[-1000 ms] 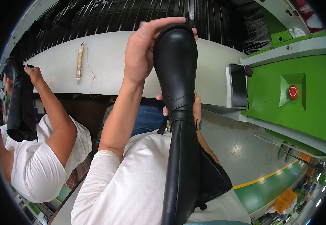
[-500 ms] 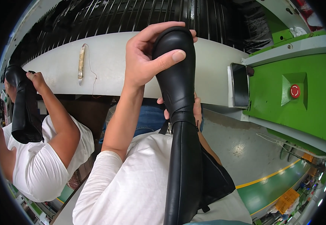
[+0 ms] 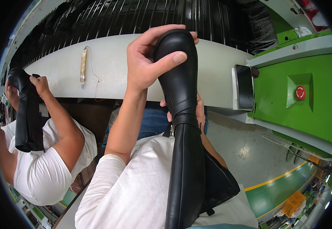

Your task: Inspecting and assembling leather boots on an industrial production line.

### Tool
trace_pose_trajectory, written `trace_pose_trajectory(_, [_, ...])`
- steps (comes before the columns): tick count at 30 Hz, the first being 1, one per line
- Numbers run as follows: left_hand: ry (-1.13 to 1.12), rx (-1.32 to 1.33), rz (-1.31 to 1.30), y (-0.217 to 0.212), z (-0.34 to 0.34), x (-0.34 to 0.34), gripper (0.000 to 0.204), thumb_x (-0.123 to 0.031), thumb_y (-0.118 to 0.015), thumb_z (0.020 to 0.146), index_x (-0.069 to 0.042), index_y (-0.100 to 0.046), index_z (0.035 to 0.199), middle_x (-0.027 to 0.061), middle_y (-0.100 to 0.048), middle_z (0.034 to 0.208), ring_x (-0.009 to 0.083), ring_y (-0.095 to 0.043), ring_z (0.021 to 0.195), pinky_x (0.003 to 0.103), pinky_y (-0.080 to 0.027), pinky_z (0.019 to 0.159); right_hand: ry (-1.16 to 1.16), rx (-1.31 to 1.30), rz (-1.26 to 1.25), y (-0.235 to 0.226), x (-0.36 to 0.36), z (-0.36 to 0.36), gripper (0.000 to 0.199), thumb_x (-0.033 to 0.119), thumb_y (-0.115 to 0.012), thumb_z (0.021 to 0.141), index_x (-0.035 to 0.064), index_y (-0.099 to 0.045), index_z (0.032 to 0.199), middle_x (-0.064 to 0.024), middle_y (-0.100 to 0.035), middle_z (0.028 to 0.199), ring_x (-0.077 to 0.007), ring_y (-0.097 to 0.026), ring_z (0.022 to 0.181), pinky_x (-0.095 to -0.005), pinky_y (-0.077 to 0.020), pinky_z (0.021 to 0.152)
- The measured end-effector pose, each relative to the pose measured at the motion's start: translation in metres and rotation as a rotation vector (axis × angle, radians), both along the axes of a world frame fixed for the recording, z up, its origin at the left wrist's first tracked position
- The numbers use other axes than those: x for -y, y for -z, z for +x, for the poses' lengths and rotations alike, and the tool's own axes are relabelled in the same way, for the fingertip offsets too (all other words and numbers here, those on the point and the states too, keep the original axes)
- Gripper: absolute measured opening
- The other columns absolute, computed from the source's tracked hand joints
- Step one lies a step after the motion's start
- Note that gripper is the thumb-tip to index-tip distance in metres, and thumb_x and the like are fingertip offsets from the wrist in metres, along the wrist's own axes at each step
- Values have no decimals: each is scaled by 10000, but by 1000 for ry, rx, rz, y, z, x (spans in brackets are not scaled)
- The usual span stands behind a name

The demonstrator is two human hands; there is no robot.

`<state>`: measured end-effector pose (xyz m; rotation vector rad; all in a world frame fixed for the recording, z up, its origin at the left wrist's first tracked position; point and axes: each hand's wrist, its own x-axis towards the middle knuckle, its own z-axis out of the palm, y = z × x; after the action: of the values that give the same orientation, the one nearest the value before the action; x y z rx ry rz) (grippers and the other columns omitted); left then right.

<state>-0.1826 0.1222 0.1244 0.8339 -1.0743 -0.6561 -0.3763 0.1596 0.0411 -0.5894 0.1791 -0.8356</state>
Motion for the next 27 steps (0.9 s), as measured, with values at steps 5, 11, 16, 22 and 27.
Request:
trace_pose_trajectory(5, [-5,73,9,-1,2,-1,602,-166,-834,899,86,-658,1416,315,-781,1257,405,-800,1153,481,-667,987,-41,-79,-45,2,5,-4,861,608,-507,1141,-83,-362,1634,-239,-711,1276,-272,-774,1089,-346,-639,898])
trace_pose_trajectory(11, [-3,54,9,1,-1,-1,602,-176,-840,897,87,-661,1409,317,-781,1257,408,-799,1153,486,-665,989,-82,-144,-86,9,10,-6,887,645,-523,1123,-84,-390,1611,-227,-722,1248,-257,-775,1071,-337,-639,882])
trace_pose_trajectory(16, [-3,36,19,-1,-2,-3,596,-189,-845,898,82,-668,1398,312,-784,1249,408,-799,1150,491,-664,988,-67,-180,-81,8,9,-6,896,657,-539,1112,-82,-404,1600,-221,-724,1248,-257,-777,1067,-344,-642,881])
trace_pose_trajectory(22, [-2,23,20,-1,-2,-4,603,-195,-852,898,81,-670,1402,310,-785,1247,407,-800,1149,494,-663,987,-40,-153,-126,5,5,-5,882,642,-562,1108,-79,-417,1594,-217,-725,1253,-263,-779,1068,-358,-649,894])
trace_pose_trajectory(27, [8,13,22,0,-3,-4,603,-195,-854,898,81,-673,1403,309,-785,1245,407,-798,1153,495,-663,987,-27,-158,-92,2,4,-6,867,638,-561,1109,-72,-426,1588,-218,-730,1242,-263,-781,1067,-356,-650,900])
